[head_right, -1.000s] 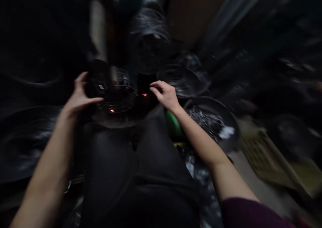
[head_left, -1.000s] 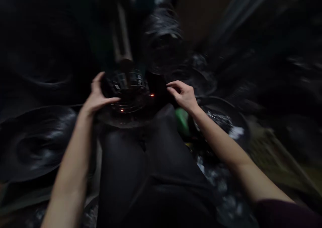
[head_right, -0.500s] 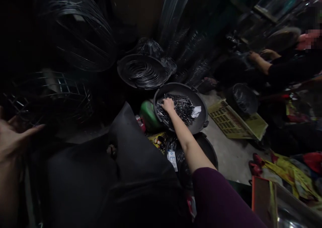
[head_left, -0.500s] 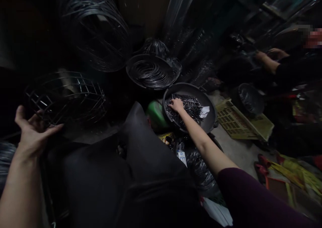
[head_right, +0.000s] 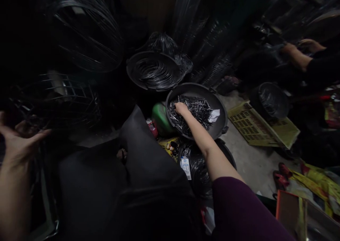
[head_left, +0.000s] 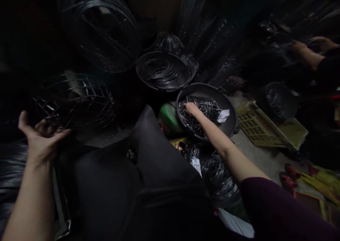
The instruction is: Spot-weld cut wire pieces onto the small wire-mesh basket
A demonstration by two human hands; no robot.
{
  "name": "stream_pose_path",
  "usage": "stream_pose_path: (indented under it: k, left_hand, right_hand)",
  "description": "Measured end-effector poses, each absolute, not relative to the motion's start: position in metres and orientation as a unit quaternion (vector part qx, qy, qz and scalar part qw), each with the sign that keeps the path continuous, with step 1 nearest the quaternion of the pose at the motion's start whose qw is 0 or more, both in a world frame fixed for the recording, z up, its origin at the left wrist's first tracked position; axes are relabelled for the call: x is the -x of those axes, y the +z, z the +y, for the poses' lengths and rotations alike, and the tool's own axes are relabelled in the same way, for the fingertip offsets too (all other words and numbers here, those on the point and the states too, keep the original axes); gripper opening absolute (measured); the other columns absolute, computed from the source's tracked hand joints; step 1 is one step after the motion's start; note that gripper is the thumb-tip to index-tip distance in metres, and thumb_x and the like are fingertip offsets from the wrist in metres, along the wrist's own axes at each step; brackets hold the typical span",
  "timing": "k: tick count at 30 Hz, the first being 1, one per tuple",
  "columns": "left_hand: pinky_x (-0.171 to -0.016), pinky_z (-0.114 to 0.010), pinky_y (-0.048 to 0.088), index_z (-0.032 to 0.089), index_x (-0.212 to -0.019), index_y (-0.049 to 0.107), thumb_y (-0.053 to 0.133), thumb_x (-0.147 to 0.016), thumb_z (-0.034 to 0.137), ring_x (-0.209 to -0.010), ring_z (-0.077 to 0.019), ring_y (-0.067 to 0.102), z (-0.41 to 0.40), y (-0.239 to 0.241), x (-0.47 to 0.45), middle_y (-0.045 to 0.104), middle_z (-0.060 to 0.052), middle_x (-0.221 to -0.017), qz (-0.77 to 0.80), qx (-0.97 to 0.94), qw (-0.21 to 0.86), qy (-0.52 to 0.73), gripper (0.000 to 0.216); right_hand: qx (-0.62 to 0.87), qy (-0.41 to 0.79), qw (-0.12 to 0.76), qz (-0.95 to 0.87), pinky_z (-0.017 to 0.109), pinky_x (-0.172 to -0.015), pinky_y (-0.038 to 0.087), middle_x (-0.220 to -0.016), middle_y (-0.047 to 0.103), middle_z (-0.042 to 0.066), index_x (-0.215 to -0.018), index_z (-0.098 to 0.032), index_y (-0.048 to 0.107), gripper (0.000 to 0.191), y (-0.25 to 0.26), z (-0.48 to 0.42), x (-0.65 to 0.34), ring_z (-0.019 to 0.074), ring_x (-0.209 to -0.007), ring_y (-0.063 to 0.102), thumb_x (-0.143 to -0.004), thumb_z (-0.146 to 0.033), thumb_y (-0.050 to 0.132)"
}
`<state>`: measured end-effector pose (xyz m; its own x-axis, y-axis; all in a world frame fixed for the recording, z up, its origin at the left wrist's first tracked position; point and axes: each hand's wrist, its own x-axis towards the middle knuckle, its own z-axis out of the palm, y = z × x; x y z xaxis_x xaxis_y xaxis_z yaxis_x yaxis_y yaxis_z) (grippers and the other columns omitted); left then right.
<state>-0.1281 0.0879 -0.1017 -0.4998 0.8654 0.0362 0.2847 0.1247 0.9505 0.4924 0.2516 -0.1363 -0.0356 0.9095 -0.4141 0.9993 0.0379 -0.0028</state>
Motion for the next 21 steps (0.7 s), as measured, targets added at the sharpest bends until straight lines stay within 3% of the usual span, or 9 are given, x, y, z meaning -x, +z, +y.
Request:
stream_pose_path:
  k: [6,9,10,11,13,15,18,21]
  left_hand:
    - [-0.104,-0.052,0.049,0.049,-0.136,0.026,0.097,-0.039,0.042,-0.123,-0.0243,0.058,0.042,-0.076,0.087,0.056,0.001,-0.127,0.65,-0.438,0.272,0.559,0.121]
    - [-0.102,-0.043,0.05,0.04,-0.136,0.028,0.096,-0.042,0.046,-0.125,-0.0248,0.056,0.022,-0.073,0.074,0.054,-0.004,-0.129,0.623,-0.47,0.25,0.573,0.116]
    - [-0.103,-0.042,0.049,0.038,-0.136,0.028,0.095,-0.043,0.048,-0.126,-0.0248,0.056,0.016,-0.074,0.072,0.053,-0.005,-0.129,0.617,-0.481,0.24,0.574,0.115]
    - [-0.104,-0.042,0.049,0.037,-0.136,0.028,0.094,-0.044,0.05,-0.126,-0.0247,0.056,0.012,-0.074,0.07,0.052,-0.006,-0.128,0.612,-0.493,0.226,0.576,0.113]
    - [-0.107,-0.043,0.047,0.034,-0.136,0.029,0.092,-0.048,0.054,-0.125,-0.0243,0.055,0.003,-0.072,0.067,0.05,-0.006,-0.127,0.6,-0.517,0.194,0.579,0.11]
    - [-0.108,-0.043,0.046,0.032,-0.135,0.03,0.091,-0.051,0.055,-0.124,-0.0243,0.054,-0.004,-0.068,0.062,0.05,-0.007,-0.127,0.592,-0.54,0.162,0.576,0.106]
    - [-0.109,-0.044,0.044,0.029,-0.135,0.035,0.09,-0.055,0.052,-0.123,-0.0255,0.054,-0.009,-0.056,0.048,0.049,-0.009,-0.129,0.591,-0.575,0.128,0.551,0.1]
    - [-0.108,-0.045,0.044,0.025,-0.134,0.041,0.087,-0.059,0.052,-0.123,-0.0282,0.053,-0.004,-0.043,0.031,0.051,-0.011,-0.13,0.608,-0.612,0.097,0.496,0.092]
  right_hand:
    - [-0.603,-0.152,0.152,0.768,0.038,-0.09,0.05,-0.112,0.067,0.017,-0.109,-0.018,0.066,0.03,-0.124,0.237,-0.482,0.0289,-0.104,0.065,-0.079,-0.019,0.064]
    - [-0.578,-0.128,0.136,0.794,0.047,-0.071,0.052,-0.095,0.067,0.018,-0.096,-0.023,0.066,0.02,-0.132,0.233,-0.488,0.0354,-0.084,0.067,-0.079,-0.028,0.058]
    - [-0.57,-0.124,0.122,0.803,0.046,-0.065,0.051,-0.088,0.065,0.015,-0.088,-0.027,0.065,0.014,-0.137,0.233,-0.492,0.0331,-0.075,0.066,-0.077,-0.033,0.058]
    - [-0.57,-0.124,0.075,0.809,0.044,-0.058,0.049,-0.08,0.063,0.011,-0.079,-0.031,0.063,0.01,-0.141,0.234,-0.496,0.0296,-0.064,0.063,-0.075,-0.039,0.059]
    - [-0.573,-0.128,-0.015,0.809,0.042,-0.047,0.042,-0.071,0.057,0.006,-0.067,-0.032,0.058,0.019,-0.142,0.233,-0.502,0.0241,-0.048,0.053,-0.071,-0.051,0.057]
    - [-0.598,-0.124,-0.106,0.785,0.043,-0.045,0.04,-0.066,0.052,0.005,-0.063,-0.031,0.054,0.031,-0.131,0.227,-0.499,0.0237,-0.044,0.048,-0.072,-0.06,0.05]
    - [-0.642,-0.129,-0.267,0.707,0.051,-0.059,0.05,-0.064,0.053,0.005,-0.067,-0.03,0.053,0.033,-0.098,0.196,-0.469,0.0299,-0.058,0.059,-0.074,-0.062,0.049]
    - [-0.607,-0.236,-0.409,0.639,0.053,-0.08,0.053,-0.08,0.066,0.008,-0.081,-0.028,0.057,0.029,-0.077,0.146,-0.41,0.032,-0.081,0.067,-0.073,-0.056,0.061]
